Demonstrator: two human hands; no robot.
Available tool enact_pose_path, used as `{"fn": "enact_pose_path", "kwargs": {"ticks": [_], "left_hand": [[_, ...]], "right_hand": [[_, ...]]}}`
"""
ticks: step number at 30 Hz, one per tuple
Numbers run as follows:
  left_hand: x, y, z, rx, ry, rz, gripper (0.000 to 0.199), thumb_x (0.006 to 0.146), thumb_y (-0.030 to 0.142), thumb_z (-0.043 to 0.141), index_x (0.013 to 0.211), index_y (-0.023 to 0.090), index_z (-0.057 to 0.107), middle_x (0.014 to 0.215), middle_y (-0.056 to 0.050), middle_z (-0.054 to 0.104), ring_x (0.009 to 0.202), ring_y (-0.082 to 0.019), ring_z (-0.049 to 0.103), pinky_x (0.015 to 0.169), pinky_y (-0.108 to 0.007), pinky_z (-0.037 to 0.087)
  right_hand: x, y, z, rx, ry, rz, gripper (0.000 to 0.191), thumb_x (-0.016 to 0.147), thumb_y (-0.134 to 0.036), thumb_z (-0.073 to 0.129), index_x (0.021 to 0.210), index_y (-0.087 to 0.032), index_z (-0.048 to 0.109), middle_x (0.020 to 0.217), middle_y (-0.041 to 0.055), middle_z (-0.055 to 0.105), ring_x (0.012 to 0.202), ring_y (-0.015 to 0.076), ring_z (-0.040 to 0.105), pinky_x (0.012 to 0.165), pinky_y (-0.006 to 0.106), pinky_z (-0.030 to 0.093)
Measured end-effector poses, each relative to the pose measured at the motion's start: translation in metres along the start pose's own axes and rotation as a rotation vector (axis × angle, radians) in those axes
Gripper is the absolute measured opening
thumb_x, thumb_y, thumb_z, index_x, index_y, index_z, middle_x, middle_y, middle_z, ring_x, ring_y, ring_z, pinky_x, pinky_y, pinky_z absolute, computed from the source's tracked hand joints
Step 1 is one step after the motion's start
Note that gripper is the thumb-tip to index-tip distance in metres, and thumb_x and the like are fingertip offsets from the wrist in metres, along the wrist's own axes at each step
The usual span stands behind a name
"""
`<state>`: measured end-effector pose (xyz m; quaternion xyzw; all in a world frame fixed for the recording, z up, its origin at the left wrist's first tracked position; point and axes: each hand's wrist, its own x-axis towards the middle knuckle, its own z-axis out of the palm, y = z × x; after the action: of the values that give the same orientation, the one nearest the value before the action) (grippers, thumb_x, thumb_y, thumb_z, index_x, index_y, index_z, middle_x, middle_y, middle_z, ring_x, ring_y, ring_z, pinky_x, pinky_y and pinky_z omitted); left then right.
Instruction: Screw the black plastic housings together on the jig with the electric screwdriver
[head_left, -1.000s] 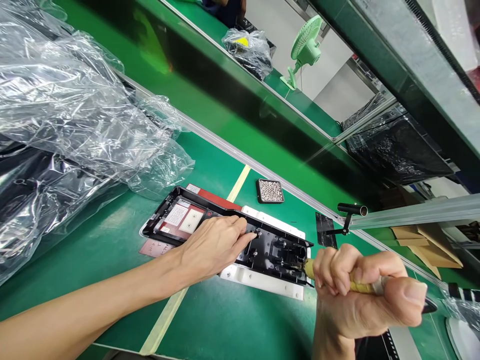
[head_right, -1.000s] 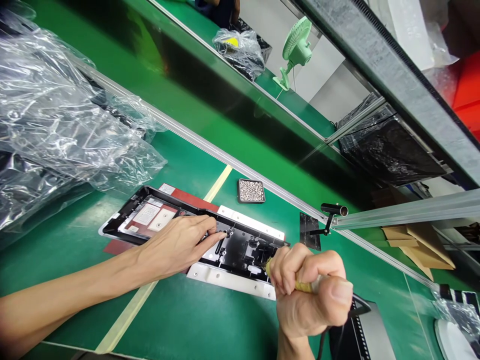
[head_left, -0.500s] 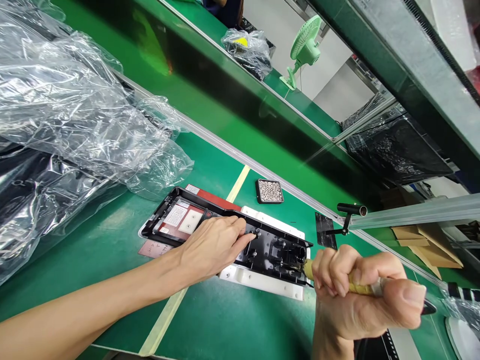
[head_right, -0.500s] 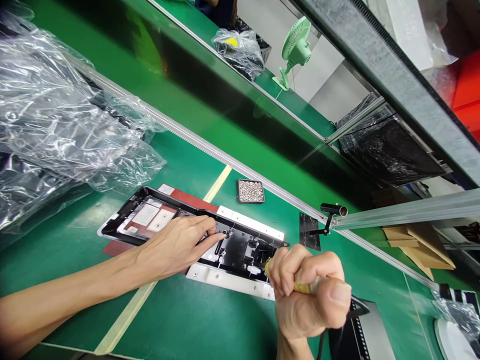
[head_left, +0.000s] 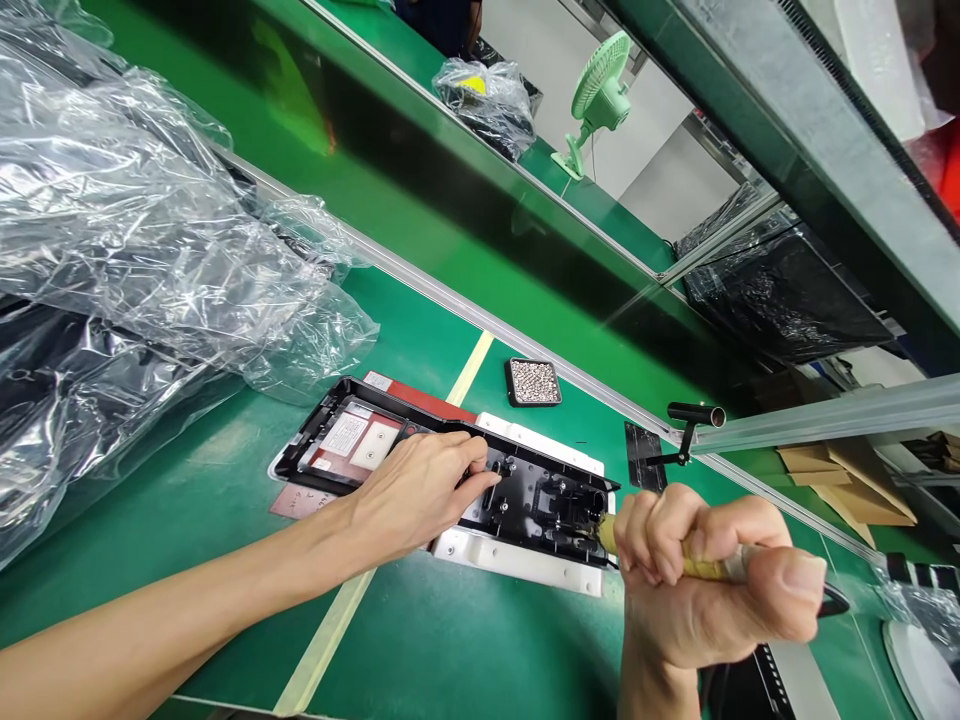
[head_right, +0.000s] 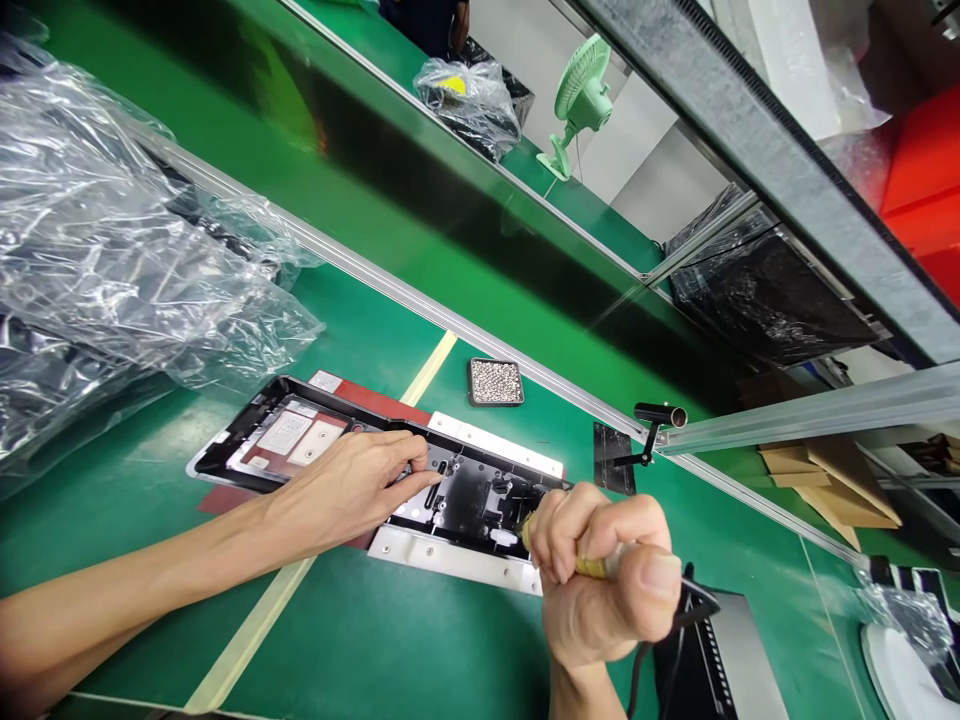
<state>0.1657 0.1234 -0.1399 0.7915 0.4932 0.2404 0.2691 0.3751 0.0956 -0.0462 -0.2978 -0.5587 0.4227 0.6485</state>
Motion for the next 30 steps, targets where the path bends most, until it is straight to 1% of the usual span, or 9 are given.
{"fn": "enact_pose_path", "kwargs": {"ticks": [4,8,12,22,30], "left_hand": [[0.0006,-0.0004,0.0000,-0.029,-0.005,-0.013,0.023,0.099,0.034,0.059,0.081,0.019,0.057,0.074,0.002,0.059,0.061,-0.016,0.053,0.059,-0.031,0.031],[0.0010,-0.0008,0.0001,-0.049,-0.018,-0.033,0.024,0.098,0.035,0.061,0.080,0.019,0.057,0.074,0.003,0.058,0.059,-0.014,0.050,0.059,-0.030,0.029],[0.0025,-0.0010,-0.0001,-0.057,-0.036,-0.056,0.025,0.097,0.036,0.062,0.080,0.019,0.056,0.074,0.003,0.058,0.058,-0.013,0.047,0.059,-0.030,0.028],[0.0038,-0.0009,0.0000,-0.083,-0.046,-0.071,0.023,0.095,0.034,0.064,0.080,0.019,0.056,0.075,0.004,0.057,0.059,-0.012,0.045,0.061,-0.029,0.027],[0.0053,0.0015,-0.0037,-0.087,-0.072,-0.091,0.021,0.094,0.033,0.064,0.080,0.019,0.056,0.073,0.004,0.057,0.059,-0.012,0.043,0.061,-0.030,0.027]], "right_hand": [[-0.0002,0.0003,0.0007,0.003,-0.002,-0.003,0.038,0.097,-0.046,0.039,0.069,-0.021,0.046,0.048,-0.0064,0.040,0.038,0.0083,0.029,0.038,0.021,0.034],[-0.0003,-0.0001,0.0015,0.003,0.001,0.010,0.038,0.096,-0.047,0.041,0.068,-0.021,0.044,0.048,-0.0067,0.039,0.038,0.0082,0.028,0.038,0.021,0.032],[0.0001,-0.0014,0.0026,0.003,0.022,0.026,0.036,0.094,-0.045,0.043,0.067,-0.021,0.043,0.048,-0.0067,0.038,0.038,0.0082,0.028,0.038,0.021,0.032],[0.0005,-0.0016,0.0036,-0.007,0.033,0.026,0.036,0.093,-0.044,0.044,0.065,-0.021,0.042,0.047,-0.0067,0.039,0.037,0.0081,0.028,0.037,0.021,0.033],[0.0012,-0.0021,0.0037,-0.011,0.034,0.038,0.038,0.092,-0.046,0.046,0.064,-0.021,0.041,0.046,-0.0069,0.038,0.037,0.0083,0.028,0.036,0.021,0.032]]}}
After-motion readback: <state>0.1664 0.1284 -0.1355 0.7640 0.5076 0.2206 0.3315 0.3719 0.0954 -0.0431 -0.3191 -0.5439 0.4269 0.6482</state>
